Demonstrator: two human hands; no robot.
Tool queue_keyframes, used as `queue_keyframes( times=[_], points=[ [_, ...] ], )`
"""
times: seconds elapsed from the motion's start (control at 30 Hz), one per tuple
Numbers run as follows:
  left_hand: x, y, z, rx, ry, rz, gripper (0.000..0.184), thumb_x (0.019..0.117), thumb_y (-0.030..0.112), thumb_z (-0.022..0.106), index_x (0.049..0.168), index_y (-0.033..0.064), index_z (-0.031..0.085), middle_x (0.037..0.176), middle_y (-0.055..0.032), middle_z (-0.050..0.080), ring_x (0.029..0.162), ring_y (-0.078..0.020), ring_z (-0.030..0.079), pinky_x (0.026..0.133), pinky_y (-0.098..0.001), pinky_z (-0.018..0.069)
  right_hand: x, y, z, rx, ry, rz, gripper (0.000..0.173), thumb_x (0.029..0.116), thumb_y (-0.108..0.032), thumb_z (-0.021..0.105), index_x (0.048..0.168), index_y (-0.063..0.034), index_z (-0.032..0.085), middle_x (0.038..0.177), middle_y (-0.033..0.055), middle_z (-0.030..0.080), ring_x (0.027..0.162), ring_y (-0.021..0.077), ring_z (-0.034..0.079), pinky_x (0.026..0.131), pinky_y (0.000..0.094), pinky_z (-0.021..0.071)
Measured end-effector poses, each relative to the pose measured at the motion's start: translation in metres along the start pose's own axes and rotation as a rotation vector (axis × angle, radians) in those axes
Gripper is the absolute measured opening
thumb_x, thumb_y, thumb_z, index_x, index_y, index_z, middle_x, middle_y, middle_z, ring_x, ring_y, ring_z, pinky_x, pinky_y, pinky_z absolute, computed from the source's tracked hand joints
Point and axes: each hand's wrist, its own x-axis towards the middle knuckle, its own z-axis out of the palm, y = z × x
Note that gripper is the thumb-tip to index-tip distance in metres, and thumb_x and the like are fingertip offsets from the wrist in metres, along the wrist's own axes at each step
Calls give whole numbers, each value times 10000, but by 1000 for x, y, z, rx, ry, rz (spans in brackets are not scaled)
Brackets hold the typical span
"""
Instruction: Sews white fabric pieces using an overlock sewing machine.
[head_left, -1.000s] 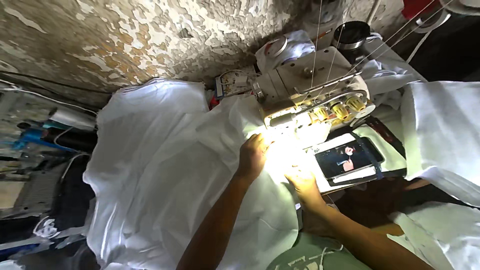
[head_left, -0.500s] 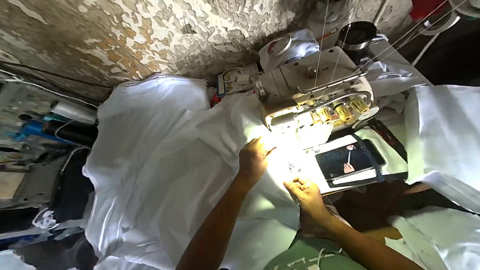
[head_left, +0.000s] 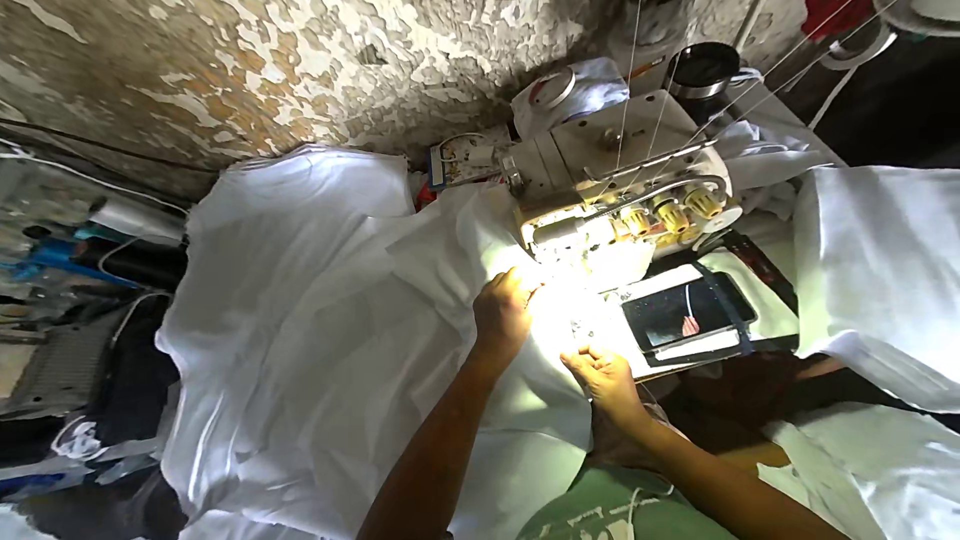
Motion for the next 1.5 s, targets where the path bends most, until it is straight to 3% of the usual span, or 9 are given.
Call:
queue_keyframes(
  times=[0.23, 0.5, 0.6, 0.7, 0.83, 0.97, 1.23, 1.4, 1.5],
  points=[
    [0, 3, 2, 27, -12, -17, 113, 935, 76, 680, 938, 9, 771, 887, -182, 715, 817, -352, 706, 707, -488, 561, 2, 0, -3, -38, -2, -14, 123, 958, -99, 669, 851, -37, 673, 653, -93, 603, 577, -74, 516, 586, 119, 441],
    [-2, 6, 8, 88, 74, 42, 157, 934, 109, 686, 883, -23, 753, 863, -215, 691, 811, -380, 685, 704, -478, 543, 6, 0, -9, -159, -7, -41, 152, 964, -128, 665, 853, -37, 715, 674, -86, 619, 592, -86, 514, 591, 113, 434],
    [-9, 11, 6, 185, 61, 149, 127, 944, 116, 674, 954, 47, 780, 965, -185, 709, 954, -365, 679, 812, -480, 527, 7, 4, -12, -267, 17, -113, 156, 957, -176, 684, 897, -58, 767, 782, -50, 716, 705, -64, 619, 694, 157, 516],
    [-21, 25, 4, 313, 18, 195, 141, 898, 15, 658, 967, 52, 775, 964, -144, 722, 895, -320, 678, 775, -459, 504, 9, 13, -13, -372, 52, -238, 200, 948, -244, 688, 914, -82, 799, 879, 12, 732, 824, 36, 655, 795, 252, 534],
    [-36, 33, 11, 357, 2, 124, 146, 879, 47, 682, 984, 45, 785, 976, -148, 736, 934, -324, 703, 818, -468, 534, 6, 10, -9, -303, -4, -192, 238, 1014, -206, 589, 921, -16, 698, 781, -29, 650, 701, -57, 577, 679, 132, 488],
    [-40, 38, 16, 364, 11, 52, 109, 880, 96, 698, 930, 75, 792, 953, -137, 737, 965, -321, 701, 855, -477, 520, 1, 3, -6, -178, -22, -149, 177, 1025, -157, 570, 919, -36, 642, 692, -95, 621, 614, -95, 555, 606, 98, 472],
    [-31, 42, 27, 314, 48, -75, 118, 855, 63, 684, 862, -30, 757, 1039, -221, 737, 1051, -382, 698, 930, -504, 527, 8, -18, -6, -73, 5, -118, 94, 1001, -64, 568, 936, -45, 632, 678, -107, 624, 597, -79, 572, 588, 101, 488],
    [-25, 38, 29, 282, 49, -115, 226, 840, -3, 616, 1003, -115, 724, 1138, -240, 714, 1103, -372, 672, 982, -466, 486, 15, -25, -4, -85, 75, -97, 43, 958, -31, 618, 986, -19, 647, 698, -101, 668, 626, -80, 604, 615, 105, 507],
    [-25, 35, 29, 263, 60, -122, 223, 879, 6, 596, 1015, -116, 723, 1153, -235, 713, 1102, -363, 675, 993, -460, 484, 15, -24, -2, -111, 89, -110, 134, 945, -56, 648, 1061, 4, 615, 720, -98, 665, 645, -86, 603, 631, 98, 503]
  ],
)
